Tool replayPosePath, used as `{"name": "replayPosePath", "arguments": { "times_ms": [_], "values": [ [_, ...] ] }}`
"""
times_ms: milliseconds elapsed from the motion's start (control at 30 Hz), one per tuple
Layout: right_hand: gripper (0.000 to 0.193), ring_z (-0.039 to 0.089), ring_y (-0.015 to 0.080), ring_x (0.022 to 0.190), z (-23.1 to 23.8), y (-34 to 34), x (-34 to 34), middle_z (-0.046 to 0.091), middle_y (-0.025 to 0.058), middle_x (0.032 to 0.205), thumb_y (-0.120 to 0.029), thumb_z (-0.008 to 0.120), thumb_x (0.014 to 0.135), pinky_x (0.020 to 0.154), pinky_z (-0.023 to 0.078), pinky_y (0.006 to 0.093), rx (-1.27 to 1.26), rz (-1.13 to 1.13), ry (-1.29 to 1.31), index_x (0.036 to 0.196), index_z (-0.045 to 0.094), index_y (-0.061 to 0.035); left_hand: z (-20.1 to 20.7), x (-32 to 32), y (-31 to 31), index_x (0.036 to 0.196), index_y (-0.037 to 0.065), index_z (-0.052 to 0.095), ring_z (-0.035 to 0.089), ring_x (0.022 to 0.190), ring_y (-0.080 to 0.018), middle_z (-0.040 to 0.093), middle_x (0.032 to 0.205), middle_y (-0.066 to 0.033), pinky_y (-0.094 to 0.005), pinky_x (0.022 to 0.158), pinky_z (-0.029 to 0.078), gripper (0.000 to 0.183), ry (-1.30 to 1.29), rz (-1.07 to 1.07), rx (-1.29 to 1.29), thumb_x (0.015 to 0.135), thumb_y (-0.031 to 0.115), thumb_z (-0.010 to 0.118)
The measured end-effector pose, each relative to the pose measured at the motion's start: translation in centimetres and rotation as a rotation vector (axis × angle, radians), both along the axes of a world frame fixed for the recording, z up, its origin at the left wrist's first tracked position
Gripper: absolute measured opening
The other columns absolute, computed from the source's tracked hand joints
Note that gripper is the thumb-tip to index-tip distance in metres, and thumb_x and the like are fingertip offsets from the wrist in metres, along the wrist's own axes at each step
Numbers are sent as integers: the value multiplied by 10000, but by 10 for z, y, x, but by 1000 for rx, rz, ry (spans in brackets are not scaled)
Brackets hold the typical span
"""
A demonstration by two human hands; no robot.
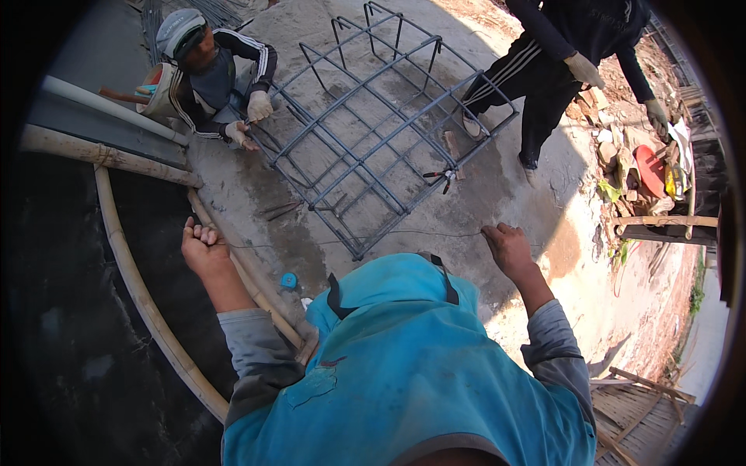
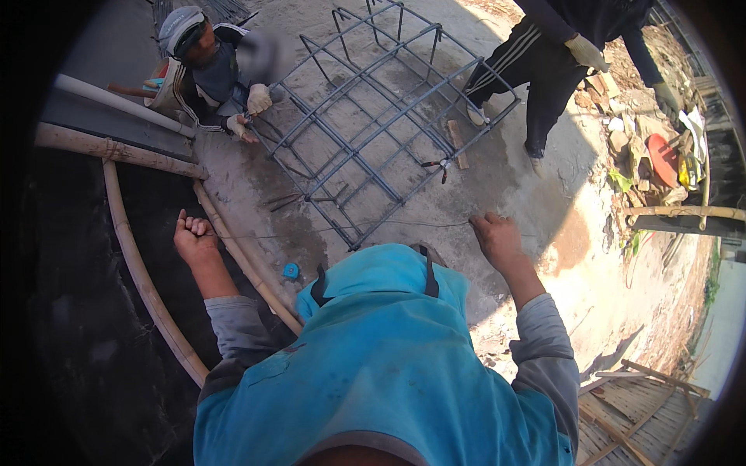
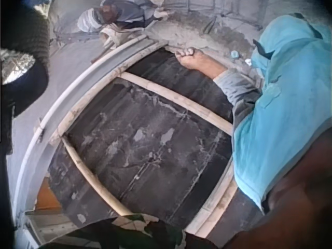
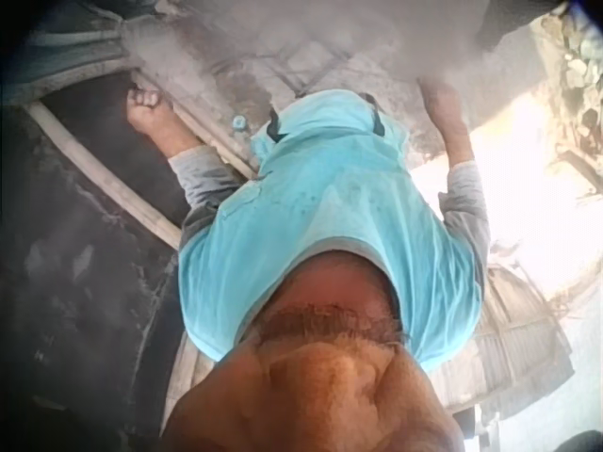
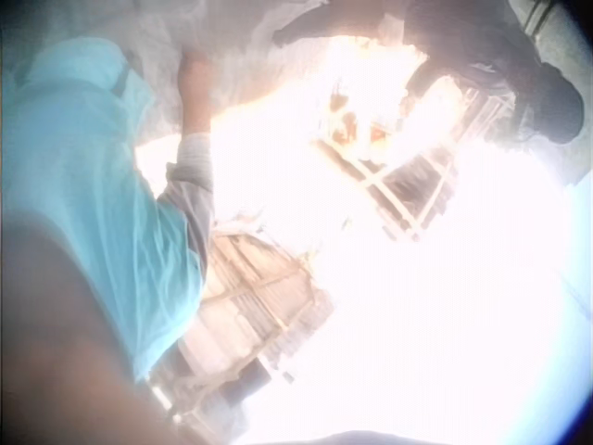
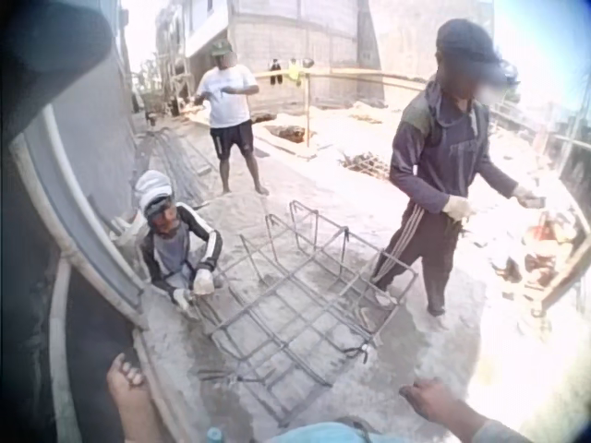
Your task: The person assembles a metal rebar frame by hand and using pliers, securing individual bars together with wire ties at multiple points.
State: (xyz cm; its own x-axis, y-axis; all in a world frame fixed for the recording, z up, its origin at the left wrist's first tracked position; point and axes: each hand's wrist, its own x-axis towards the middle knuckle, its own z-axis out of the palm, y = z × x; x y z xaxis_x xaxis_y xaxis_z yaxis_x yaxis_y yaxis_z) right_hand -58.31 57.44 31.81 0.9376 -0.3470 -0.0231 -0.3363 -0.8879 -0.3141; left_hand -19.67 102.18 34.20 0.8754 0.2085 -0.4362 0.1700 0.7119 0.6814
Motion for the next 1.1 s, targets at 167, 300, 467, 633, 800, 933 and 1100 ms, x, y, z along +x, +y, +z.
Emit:
{"name": "replayPosePath", "arguments": {
  "times_ms": [167,300,467,633,800,933,1100],
  "values": [
    [190,674,242,787,-10,-18,28,694,140,906,-116,569,929,731,528,351,289,-268,-159,1064,674,-33,29,-16,-11,1036,14,561,358,461,-81,444,650,2,-222,359,299,187,-63,-108,121,981,165,464],
    [179,656,128,755,-2,-9,117,705,108,956,-83,554,954,671,511,265,524,-295,-650,1054,654,28,40,-34,-67,1038,-3,590,363,468,-55,445,649,13,-209,356,277,186,-171,-210,282,947,100,463],
    [164,599,80,665,77,113,197,682,74,936,-8,502,952,612,491,230,904,143,-653,1113,528,-17,64,-63,-154,1013,-17,616,501,554,-87,539,725,-20,-247,469,452,182,-318,-274,307,932,85,490],
    [251,623,119,724,72,153,195,668,90,920,-7,496,945,677,505,260,862,413,-635,1193,470,-36,97,-75,-185,1090,-37,558,679,788,-208,649,909,-129,-351,664,600,228,-287,-256,160,975,126,448],
    [274,631,153,791,64,147,188,656,86,875,-10,479,938,736,504,286,930,432,-457,1211,457,-23,106,-74,-180,1115,-45,550,680,758,-202,656,883,-115,-341,659,597,258,-267,-285,48,945,133,472],
    [277,612,141,790,62,139,187,649,76,857,-39,463,946,737,492,277,1150,408,-354,1223,459,-21,104,-70,-176,1107,-34,554,553,588,-125,570,747,-33,-280,524,506,243,-265,-363,-116,950,131,471],
    [310,603,141,843,75,138,185,649,62,865,-132,488,959,800,476,292,1463,212,-108,1241,457,-9,104,-66,-175,1122,9,564,361,520,-71,409,658,30,-246,450,325,254,-339,-488,-190,1011,181,414]
  ]
}}
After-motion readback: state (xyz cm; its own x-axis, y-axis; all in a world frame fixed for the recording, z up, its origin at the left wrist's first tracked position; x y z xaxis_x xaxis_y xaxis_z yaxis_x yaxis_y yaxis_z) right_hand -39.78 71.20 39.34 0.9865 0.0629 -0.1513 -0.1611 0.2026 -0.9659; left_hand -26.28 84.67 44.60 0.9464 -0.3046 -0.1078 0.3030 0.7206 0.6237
